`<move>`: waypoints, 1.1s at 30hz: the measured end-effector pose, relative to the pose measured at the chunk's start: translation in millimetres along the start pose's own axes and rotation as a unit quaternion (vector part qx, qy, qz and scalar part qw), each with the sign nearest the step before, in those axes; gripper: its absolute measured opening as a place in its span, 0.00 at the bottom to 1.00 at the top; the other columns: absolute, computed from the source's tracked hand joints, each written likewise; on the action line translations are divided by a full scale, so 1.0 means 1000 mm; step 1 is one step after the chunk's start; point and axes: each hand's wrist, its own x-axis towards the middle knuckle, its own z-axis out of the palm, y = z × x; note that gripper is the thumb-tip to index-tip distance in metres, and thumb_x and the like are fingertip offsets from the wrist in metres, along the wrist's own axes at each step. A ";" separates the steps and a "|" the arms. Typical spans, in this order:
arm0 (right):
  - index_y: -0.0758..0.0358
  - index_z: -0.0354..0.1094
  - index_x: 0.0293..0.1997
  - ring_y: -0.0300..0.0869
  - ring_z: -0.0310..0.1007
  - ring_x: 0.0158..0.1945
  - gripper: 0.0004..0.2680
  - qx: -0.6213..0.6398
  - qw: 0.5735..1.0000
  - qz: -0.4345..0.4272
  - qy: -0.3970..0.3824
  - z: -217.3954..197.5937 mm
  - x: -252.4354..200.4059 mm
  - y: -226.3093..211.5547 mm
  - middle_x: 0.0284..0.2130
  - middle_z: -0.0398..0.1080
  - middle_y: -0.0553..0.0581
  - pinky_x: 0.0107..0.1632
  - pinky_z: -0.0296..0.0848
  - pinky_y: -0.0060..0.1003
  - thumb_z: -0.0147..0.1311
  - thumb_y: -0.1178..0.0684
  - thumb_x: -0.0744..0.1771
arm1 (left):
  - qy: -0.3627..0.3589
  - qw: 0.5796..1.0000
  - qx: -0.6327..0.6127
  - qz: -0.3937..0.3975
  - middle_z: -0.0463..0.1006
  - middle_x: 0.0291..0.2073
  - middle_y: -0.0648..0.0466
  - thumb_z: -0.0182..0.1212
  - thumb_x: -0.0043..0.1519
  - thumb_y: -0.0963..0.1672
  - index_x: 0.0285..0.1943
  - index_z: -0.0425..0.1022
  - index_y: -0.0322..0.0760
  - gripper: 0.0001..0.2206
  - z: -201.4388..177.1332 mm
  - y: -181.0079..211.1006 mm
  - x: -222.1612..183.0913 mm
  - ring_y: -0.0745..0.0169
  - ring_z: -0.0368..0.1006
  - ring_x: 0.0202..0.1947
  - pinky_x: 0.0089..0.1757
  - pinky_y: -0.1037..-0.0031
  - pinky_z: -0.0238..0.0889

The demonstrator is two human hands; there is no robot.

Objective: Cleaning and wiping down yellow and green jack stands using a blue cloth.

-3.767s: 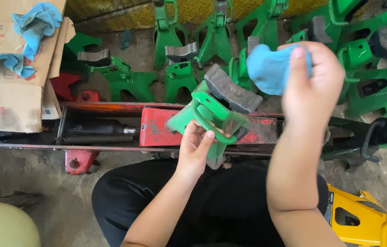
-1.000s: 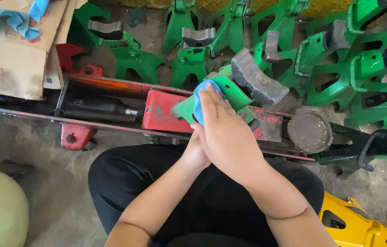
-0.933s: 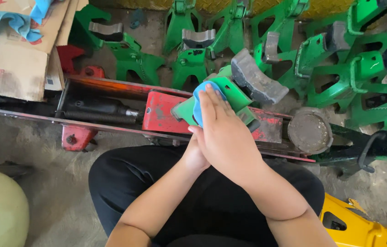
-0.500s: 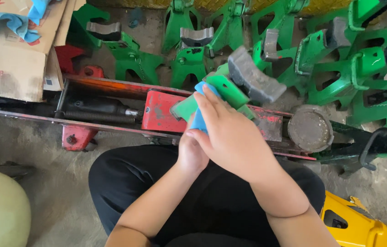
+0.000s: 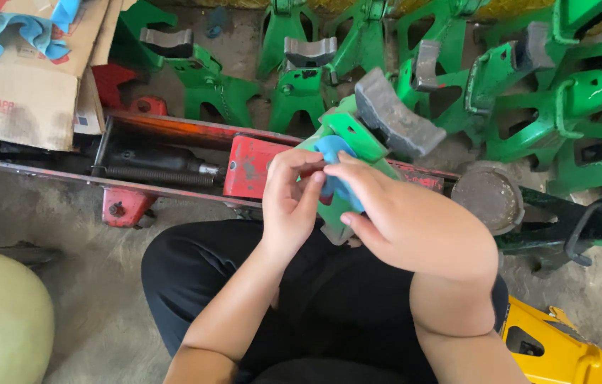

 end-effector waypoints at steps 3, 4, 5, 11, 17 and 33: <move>0.64 0.53 0.67 0.62 0.76 0.43 0.23 -0.007 0.995 0.103 0.001 -0.001 -0.002 0.002 0.52 0.71 0.71 0.40 0.73 0.49 0.57 0.56 0.64 | -0.009 0.983 -0.164 -0.077 0.67 0.53 0.55 0.55 0.67 0.33 0.58 0.67 0.35 0.13 0.006 -0.009 -0.006 0.64 0.72 0.54 0.46 0.76 0.71; 0.62 0.54 0.66 0.62 0.76 0.41 0.23 -0.014 0.995 0.098 -0.001 0.000 -0.003 0.005 0.48 0.73 0.70 0.38 0.73 0.50 0.57 0.55 0.64 | -0.011 0.977 -0.196 -0.086 0.69 0.52 0.54 0.56 0.68 0.33 0.59 0.66 0.35 0.13 0.007 -0.014 -0.008 0.64 0.72 0.54 0.48 0.76 0.70; 0.60 0.54 0.66 0.61 0.76 0.38 0.23 -0.021 0.995 0.094 -0.002 0.001 -0.003 0.007 0.43 0.74 0.69 0.36 0.73 0.51 0.57 0.54 0.64 | -0.012 0.969 -0.228 -0.095 0.70 0.52 0.52 0.56 0.68 0.32 0.60 0.65 0.35 0.14 0.008 -0.019 -0.010 0.64 0.71 0.54 0.49 0.77 0.69; 0.59 0.55 0.65 0.60 0.76 0.34 0.22 -0.017 0.995 0.094 0.006 -0.002 -0.001 0.007 0.41 0.75 0.67 0.31 0.71 0.51 0.57 0.54 0.64 | -0.012 0.952 -0.270 -0.141 0.71 0.53 0.50 0.57 0.68 0.32 0.61 0.60 0.36 0.17 0.013 -0.016 -0.015 0.64 0.70 0.54 0.52 0.74 0.69; 0.61 0.50 0.69 0.60 0.76 0.34 0.25 -0.046 0.991 0.117 -0.037 0.000 0.000 0.000 0.36 0.75 0.67 0.33 0.72 0.51 0.57 0.54 0.65 | 0.024 0.962 -0.230 -0.143 0.68 0.52 0.52 0.59 0.66 0.34 0.59 0.60 0.36 0.17 0.020 -0.002 -0.002 0.64 0.72 0.48 0.42 0.75 0.72; 0.62 0.57 0.64 0.58 0.75 0.39 0.22 -0.043 0.996 0.029 -0.065 -0.030 -0.021 -0.006 0.46 0.74 0.65 0.39 0.73 0.48 0.58 0.53 0.63 | 0.052 0.989 0.133 -0.046 0.74 0.41 0.53 0.67 0.60 0.37 0.45 0.74 0.33 0.08 0.017 0.030 0.055 0.68 0.76 0.40 0.33 0.79 0.77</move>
